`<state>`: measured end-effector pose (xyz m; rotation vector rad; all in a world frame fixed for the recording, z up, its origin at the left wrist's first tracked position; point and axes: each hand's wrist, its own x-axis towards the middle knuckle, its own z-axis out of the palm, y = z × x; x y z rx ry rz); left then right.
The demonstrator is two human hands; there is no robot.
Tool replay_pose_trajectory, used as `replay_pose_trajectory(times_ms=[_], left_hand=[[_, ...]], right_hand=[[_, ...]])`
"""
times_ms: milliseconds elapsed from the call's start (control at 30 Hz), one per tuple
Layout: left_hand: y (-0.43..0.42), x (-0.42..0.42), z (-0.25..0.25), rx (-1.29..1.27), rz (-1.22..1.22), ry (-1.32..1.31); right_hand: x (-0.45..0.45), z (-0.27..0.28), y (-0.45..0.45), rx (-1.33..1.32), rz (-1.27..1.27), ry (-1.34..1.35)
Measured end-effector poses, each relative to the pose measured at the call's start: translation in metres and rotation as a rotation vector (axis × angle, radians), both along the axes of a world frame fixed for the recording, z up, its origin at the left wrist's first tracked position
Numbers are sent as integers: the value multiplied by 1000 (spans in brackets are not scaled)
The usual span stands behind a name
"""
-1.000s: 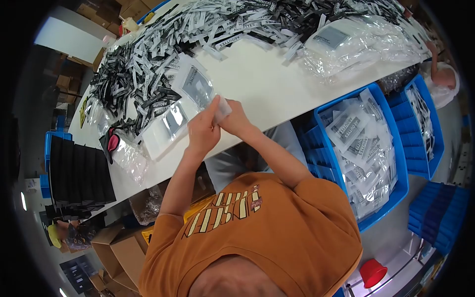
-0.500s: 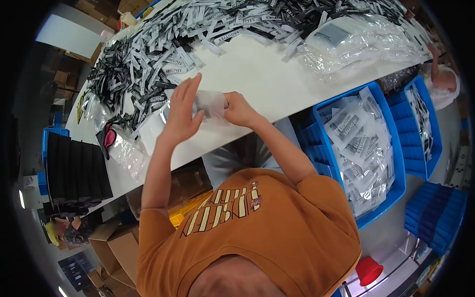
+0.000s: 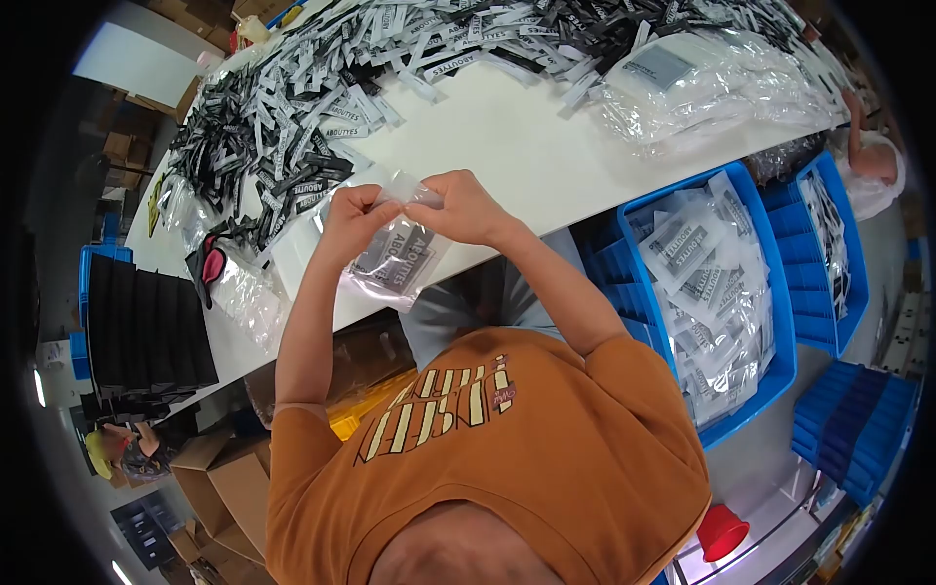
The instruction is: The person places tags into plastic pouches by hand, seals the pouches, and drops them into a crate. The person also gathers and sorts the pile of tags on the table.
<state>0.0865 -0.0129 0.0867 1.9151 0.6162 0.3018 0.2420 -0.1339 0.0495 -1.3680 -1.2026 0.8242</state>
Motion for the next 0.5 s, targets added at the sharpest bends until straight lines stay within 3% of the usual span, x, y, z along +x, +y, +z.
replay_pose_trajectory(times_ms=[100, 233, 333, 400, 433, 500], left_hand=[[-1, -2, -4, -65, 72, -62], [10, -8, -8, -75, 162, -137], [-3, 5, 6, 805, -32, -219], [-13, 9, 19, 929, -146, -21], [-15, 11, 23, 992, -206, 78], [-14, 12, 19, 922, -171, 39]], right_hand=[[-2, 12, -1, -96, -5, -121], [7, 5, -6, 20, -12, -130], [7, 3, -6, 76, -57, -414], [-2, 3, -1, 174, -63, -671], [-1, 4, -3, 173, -41, -621], [9, 9, -10, 171, -2, -524]])
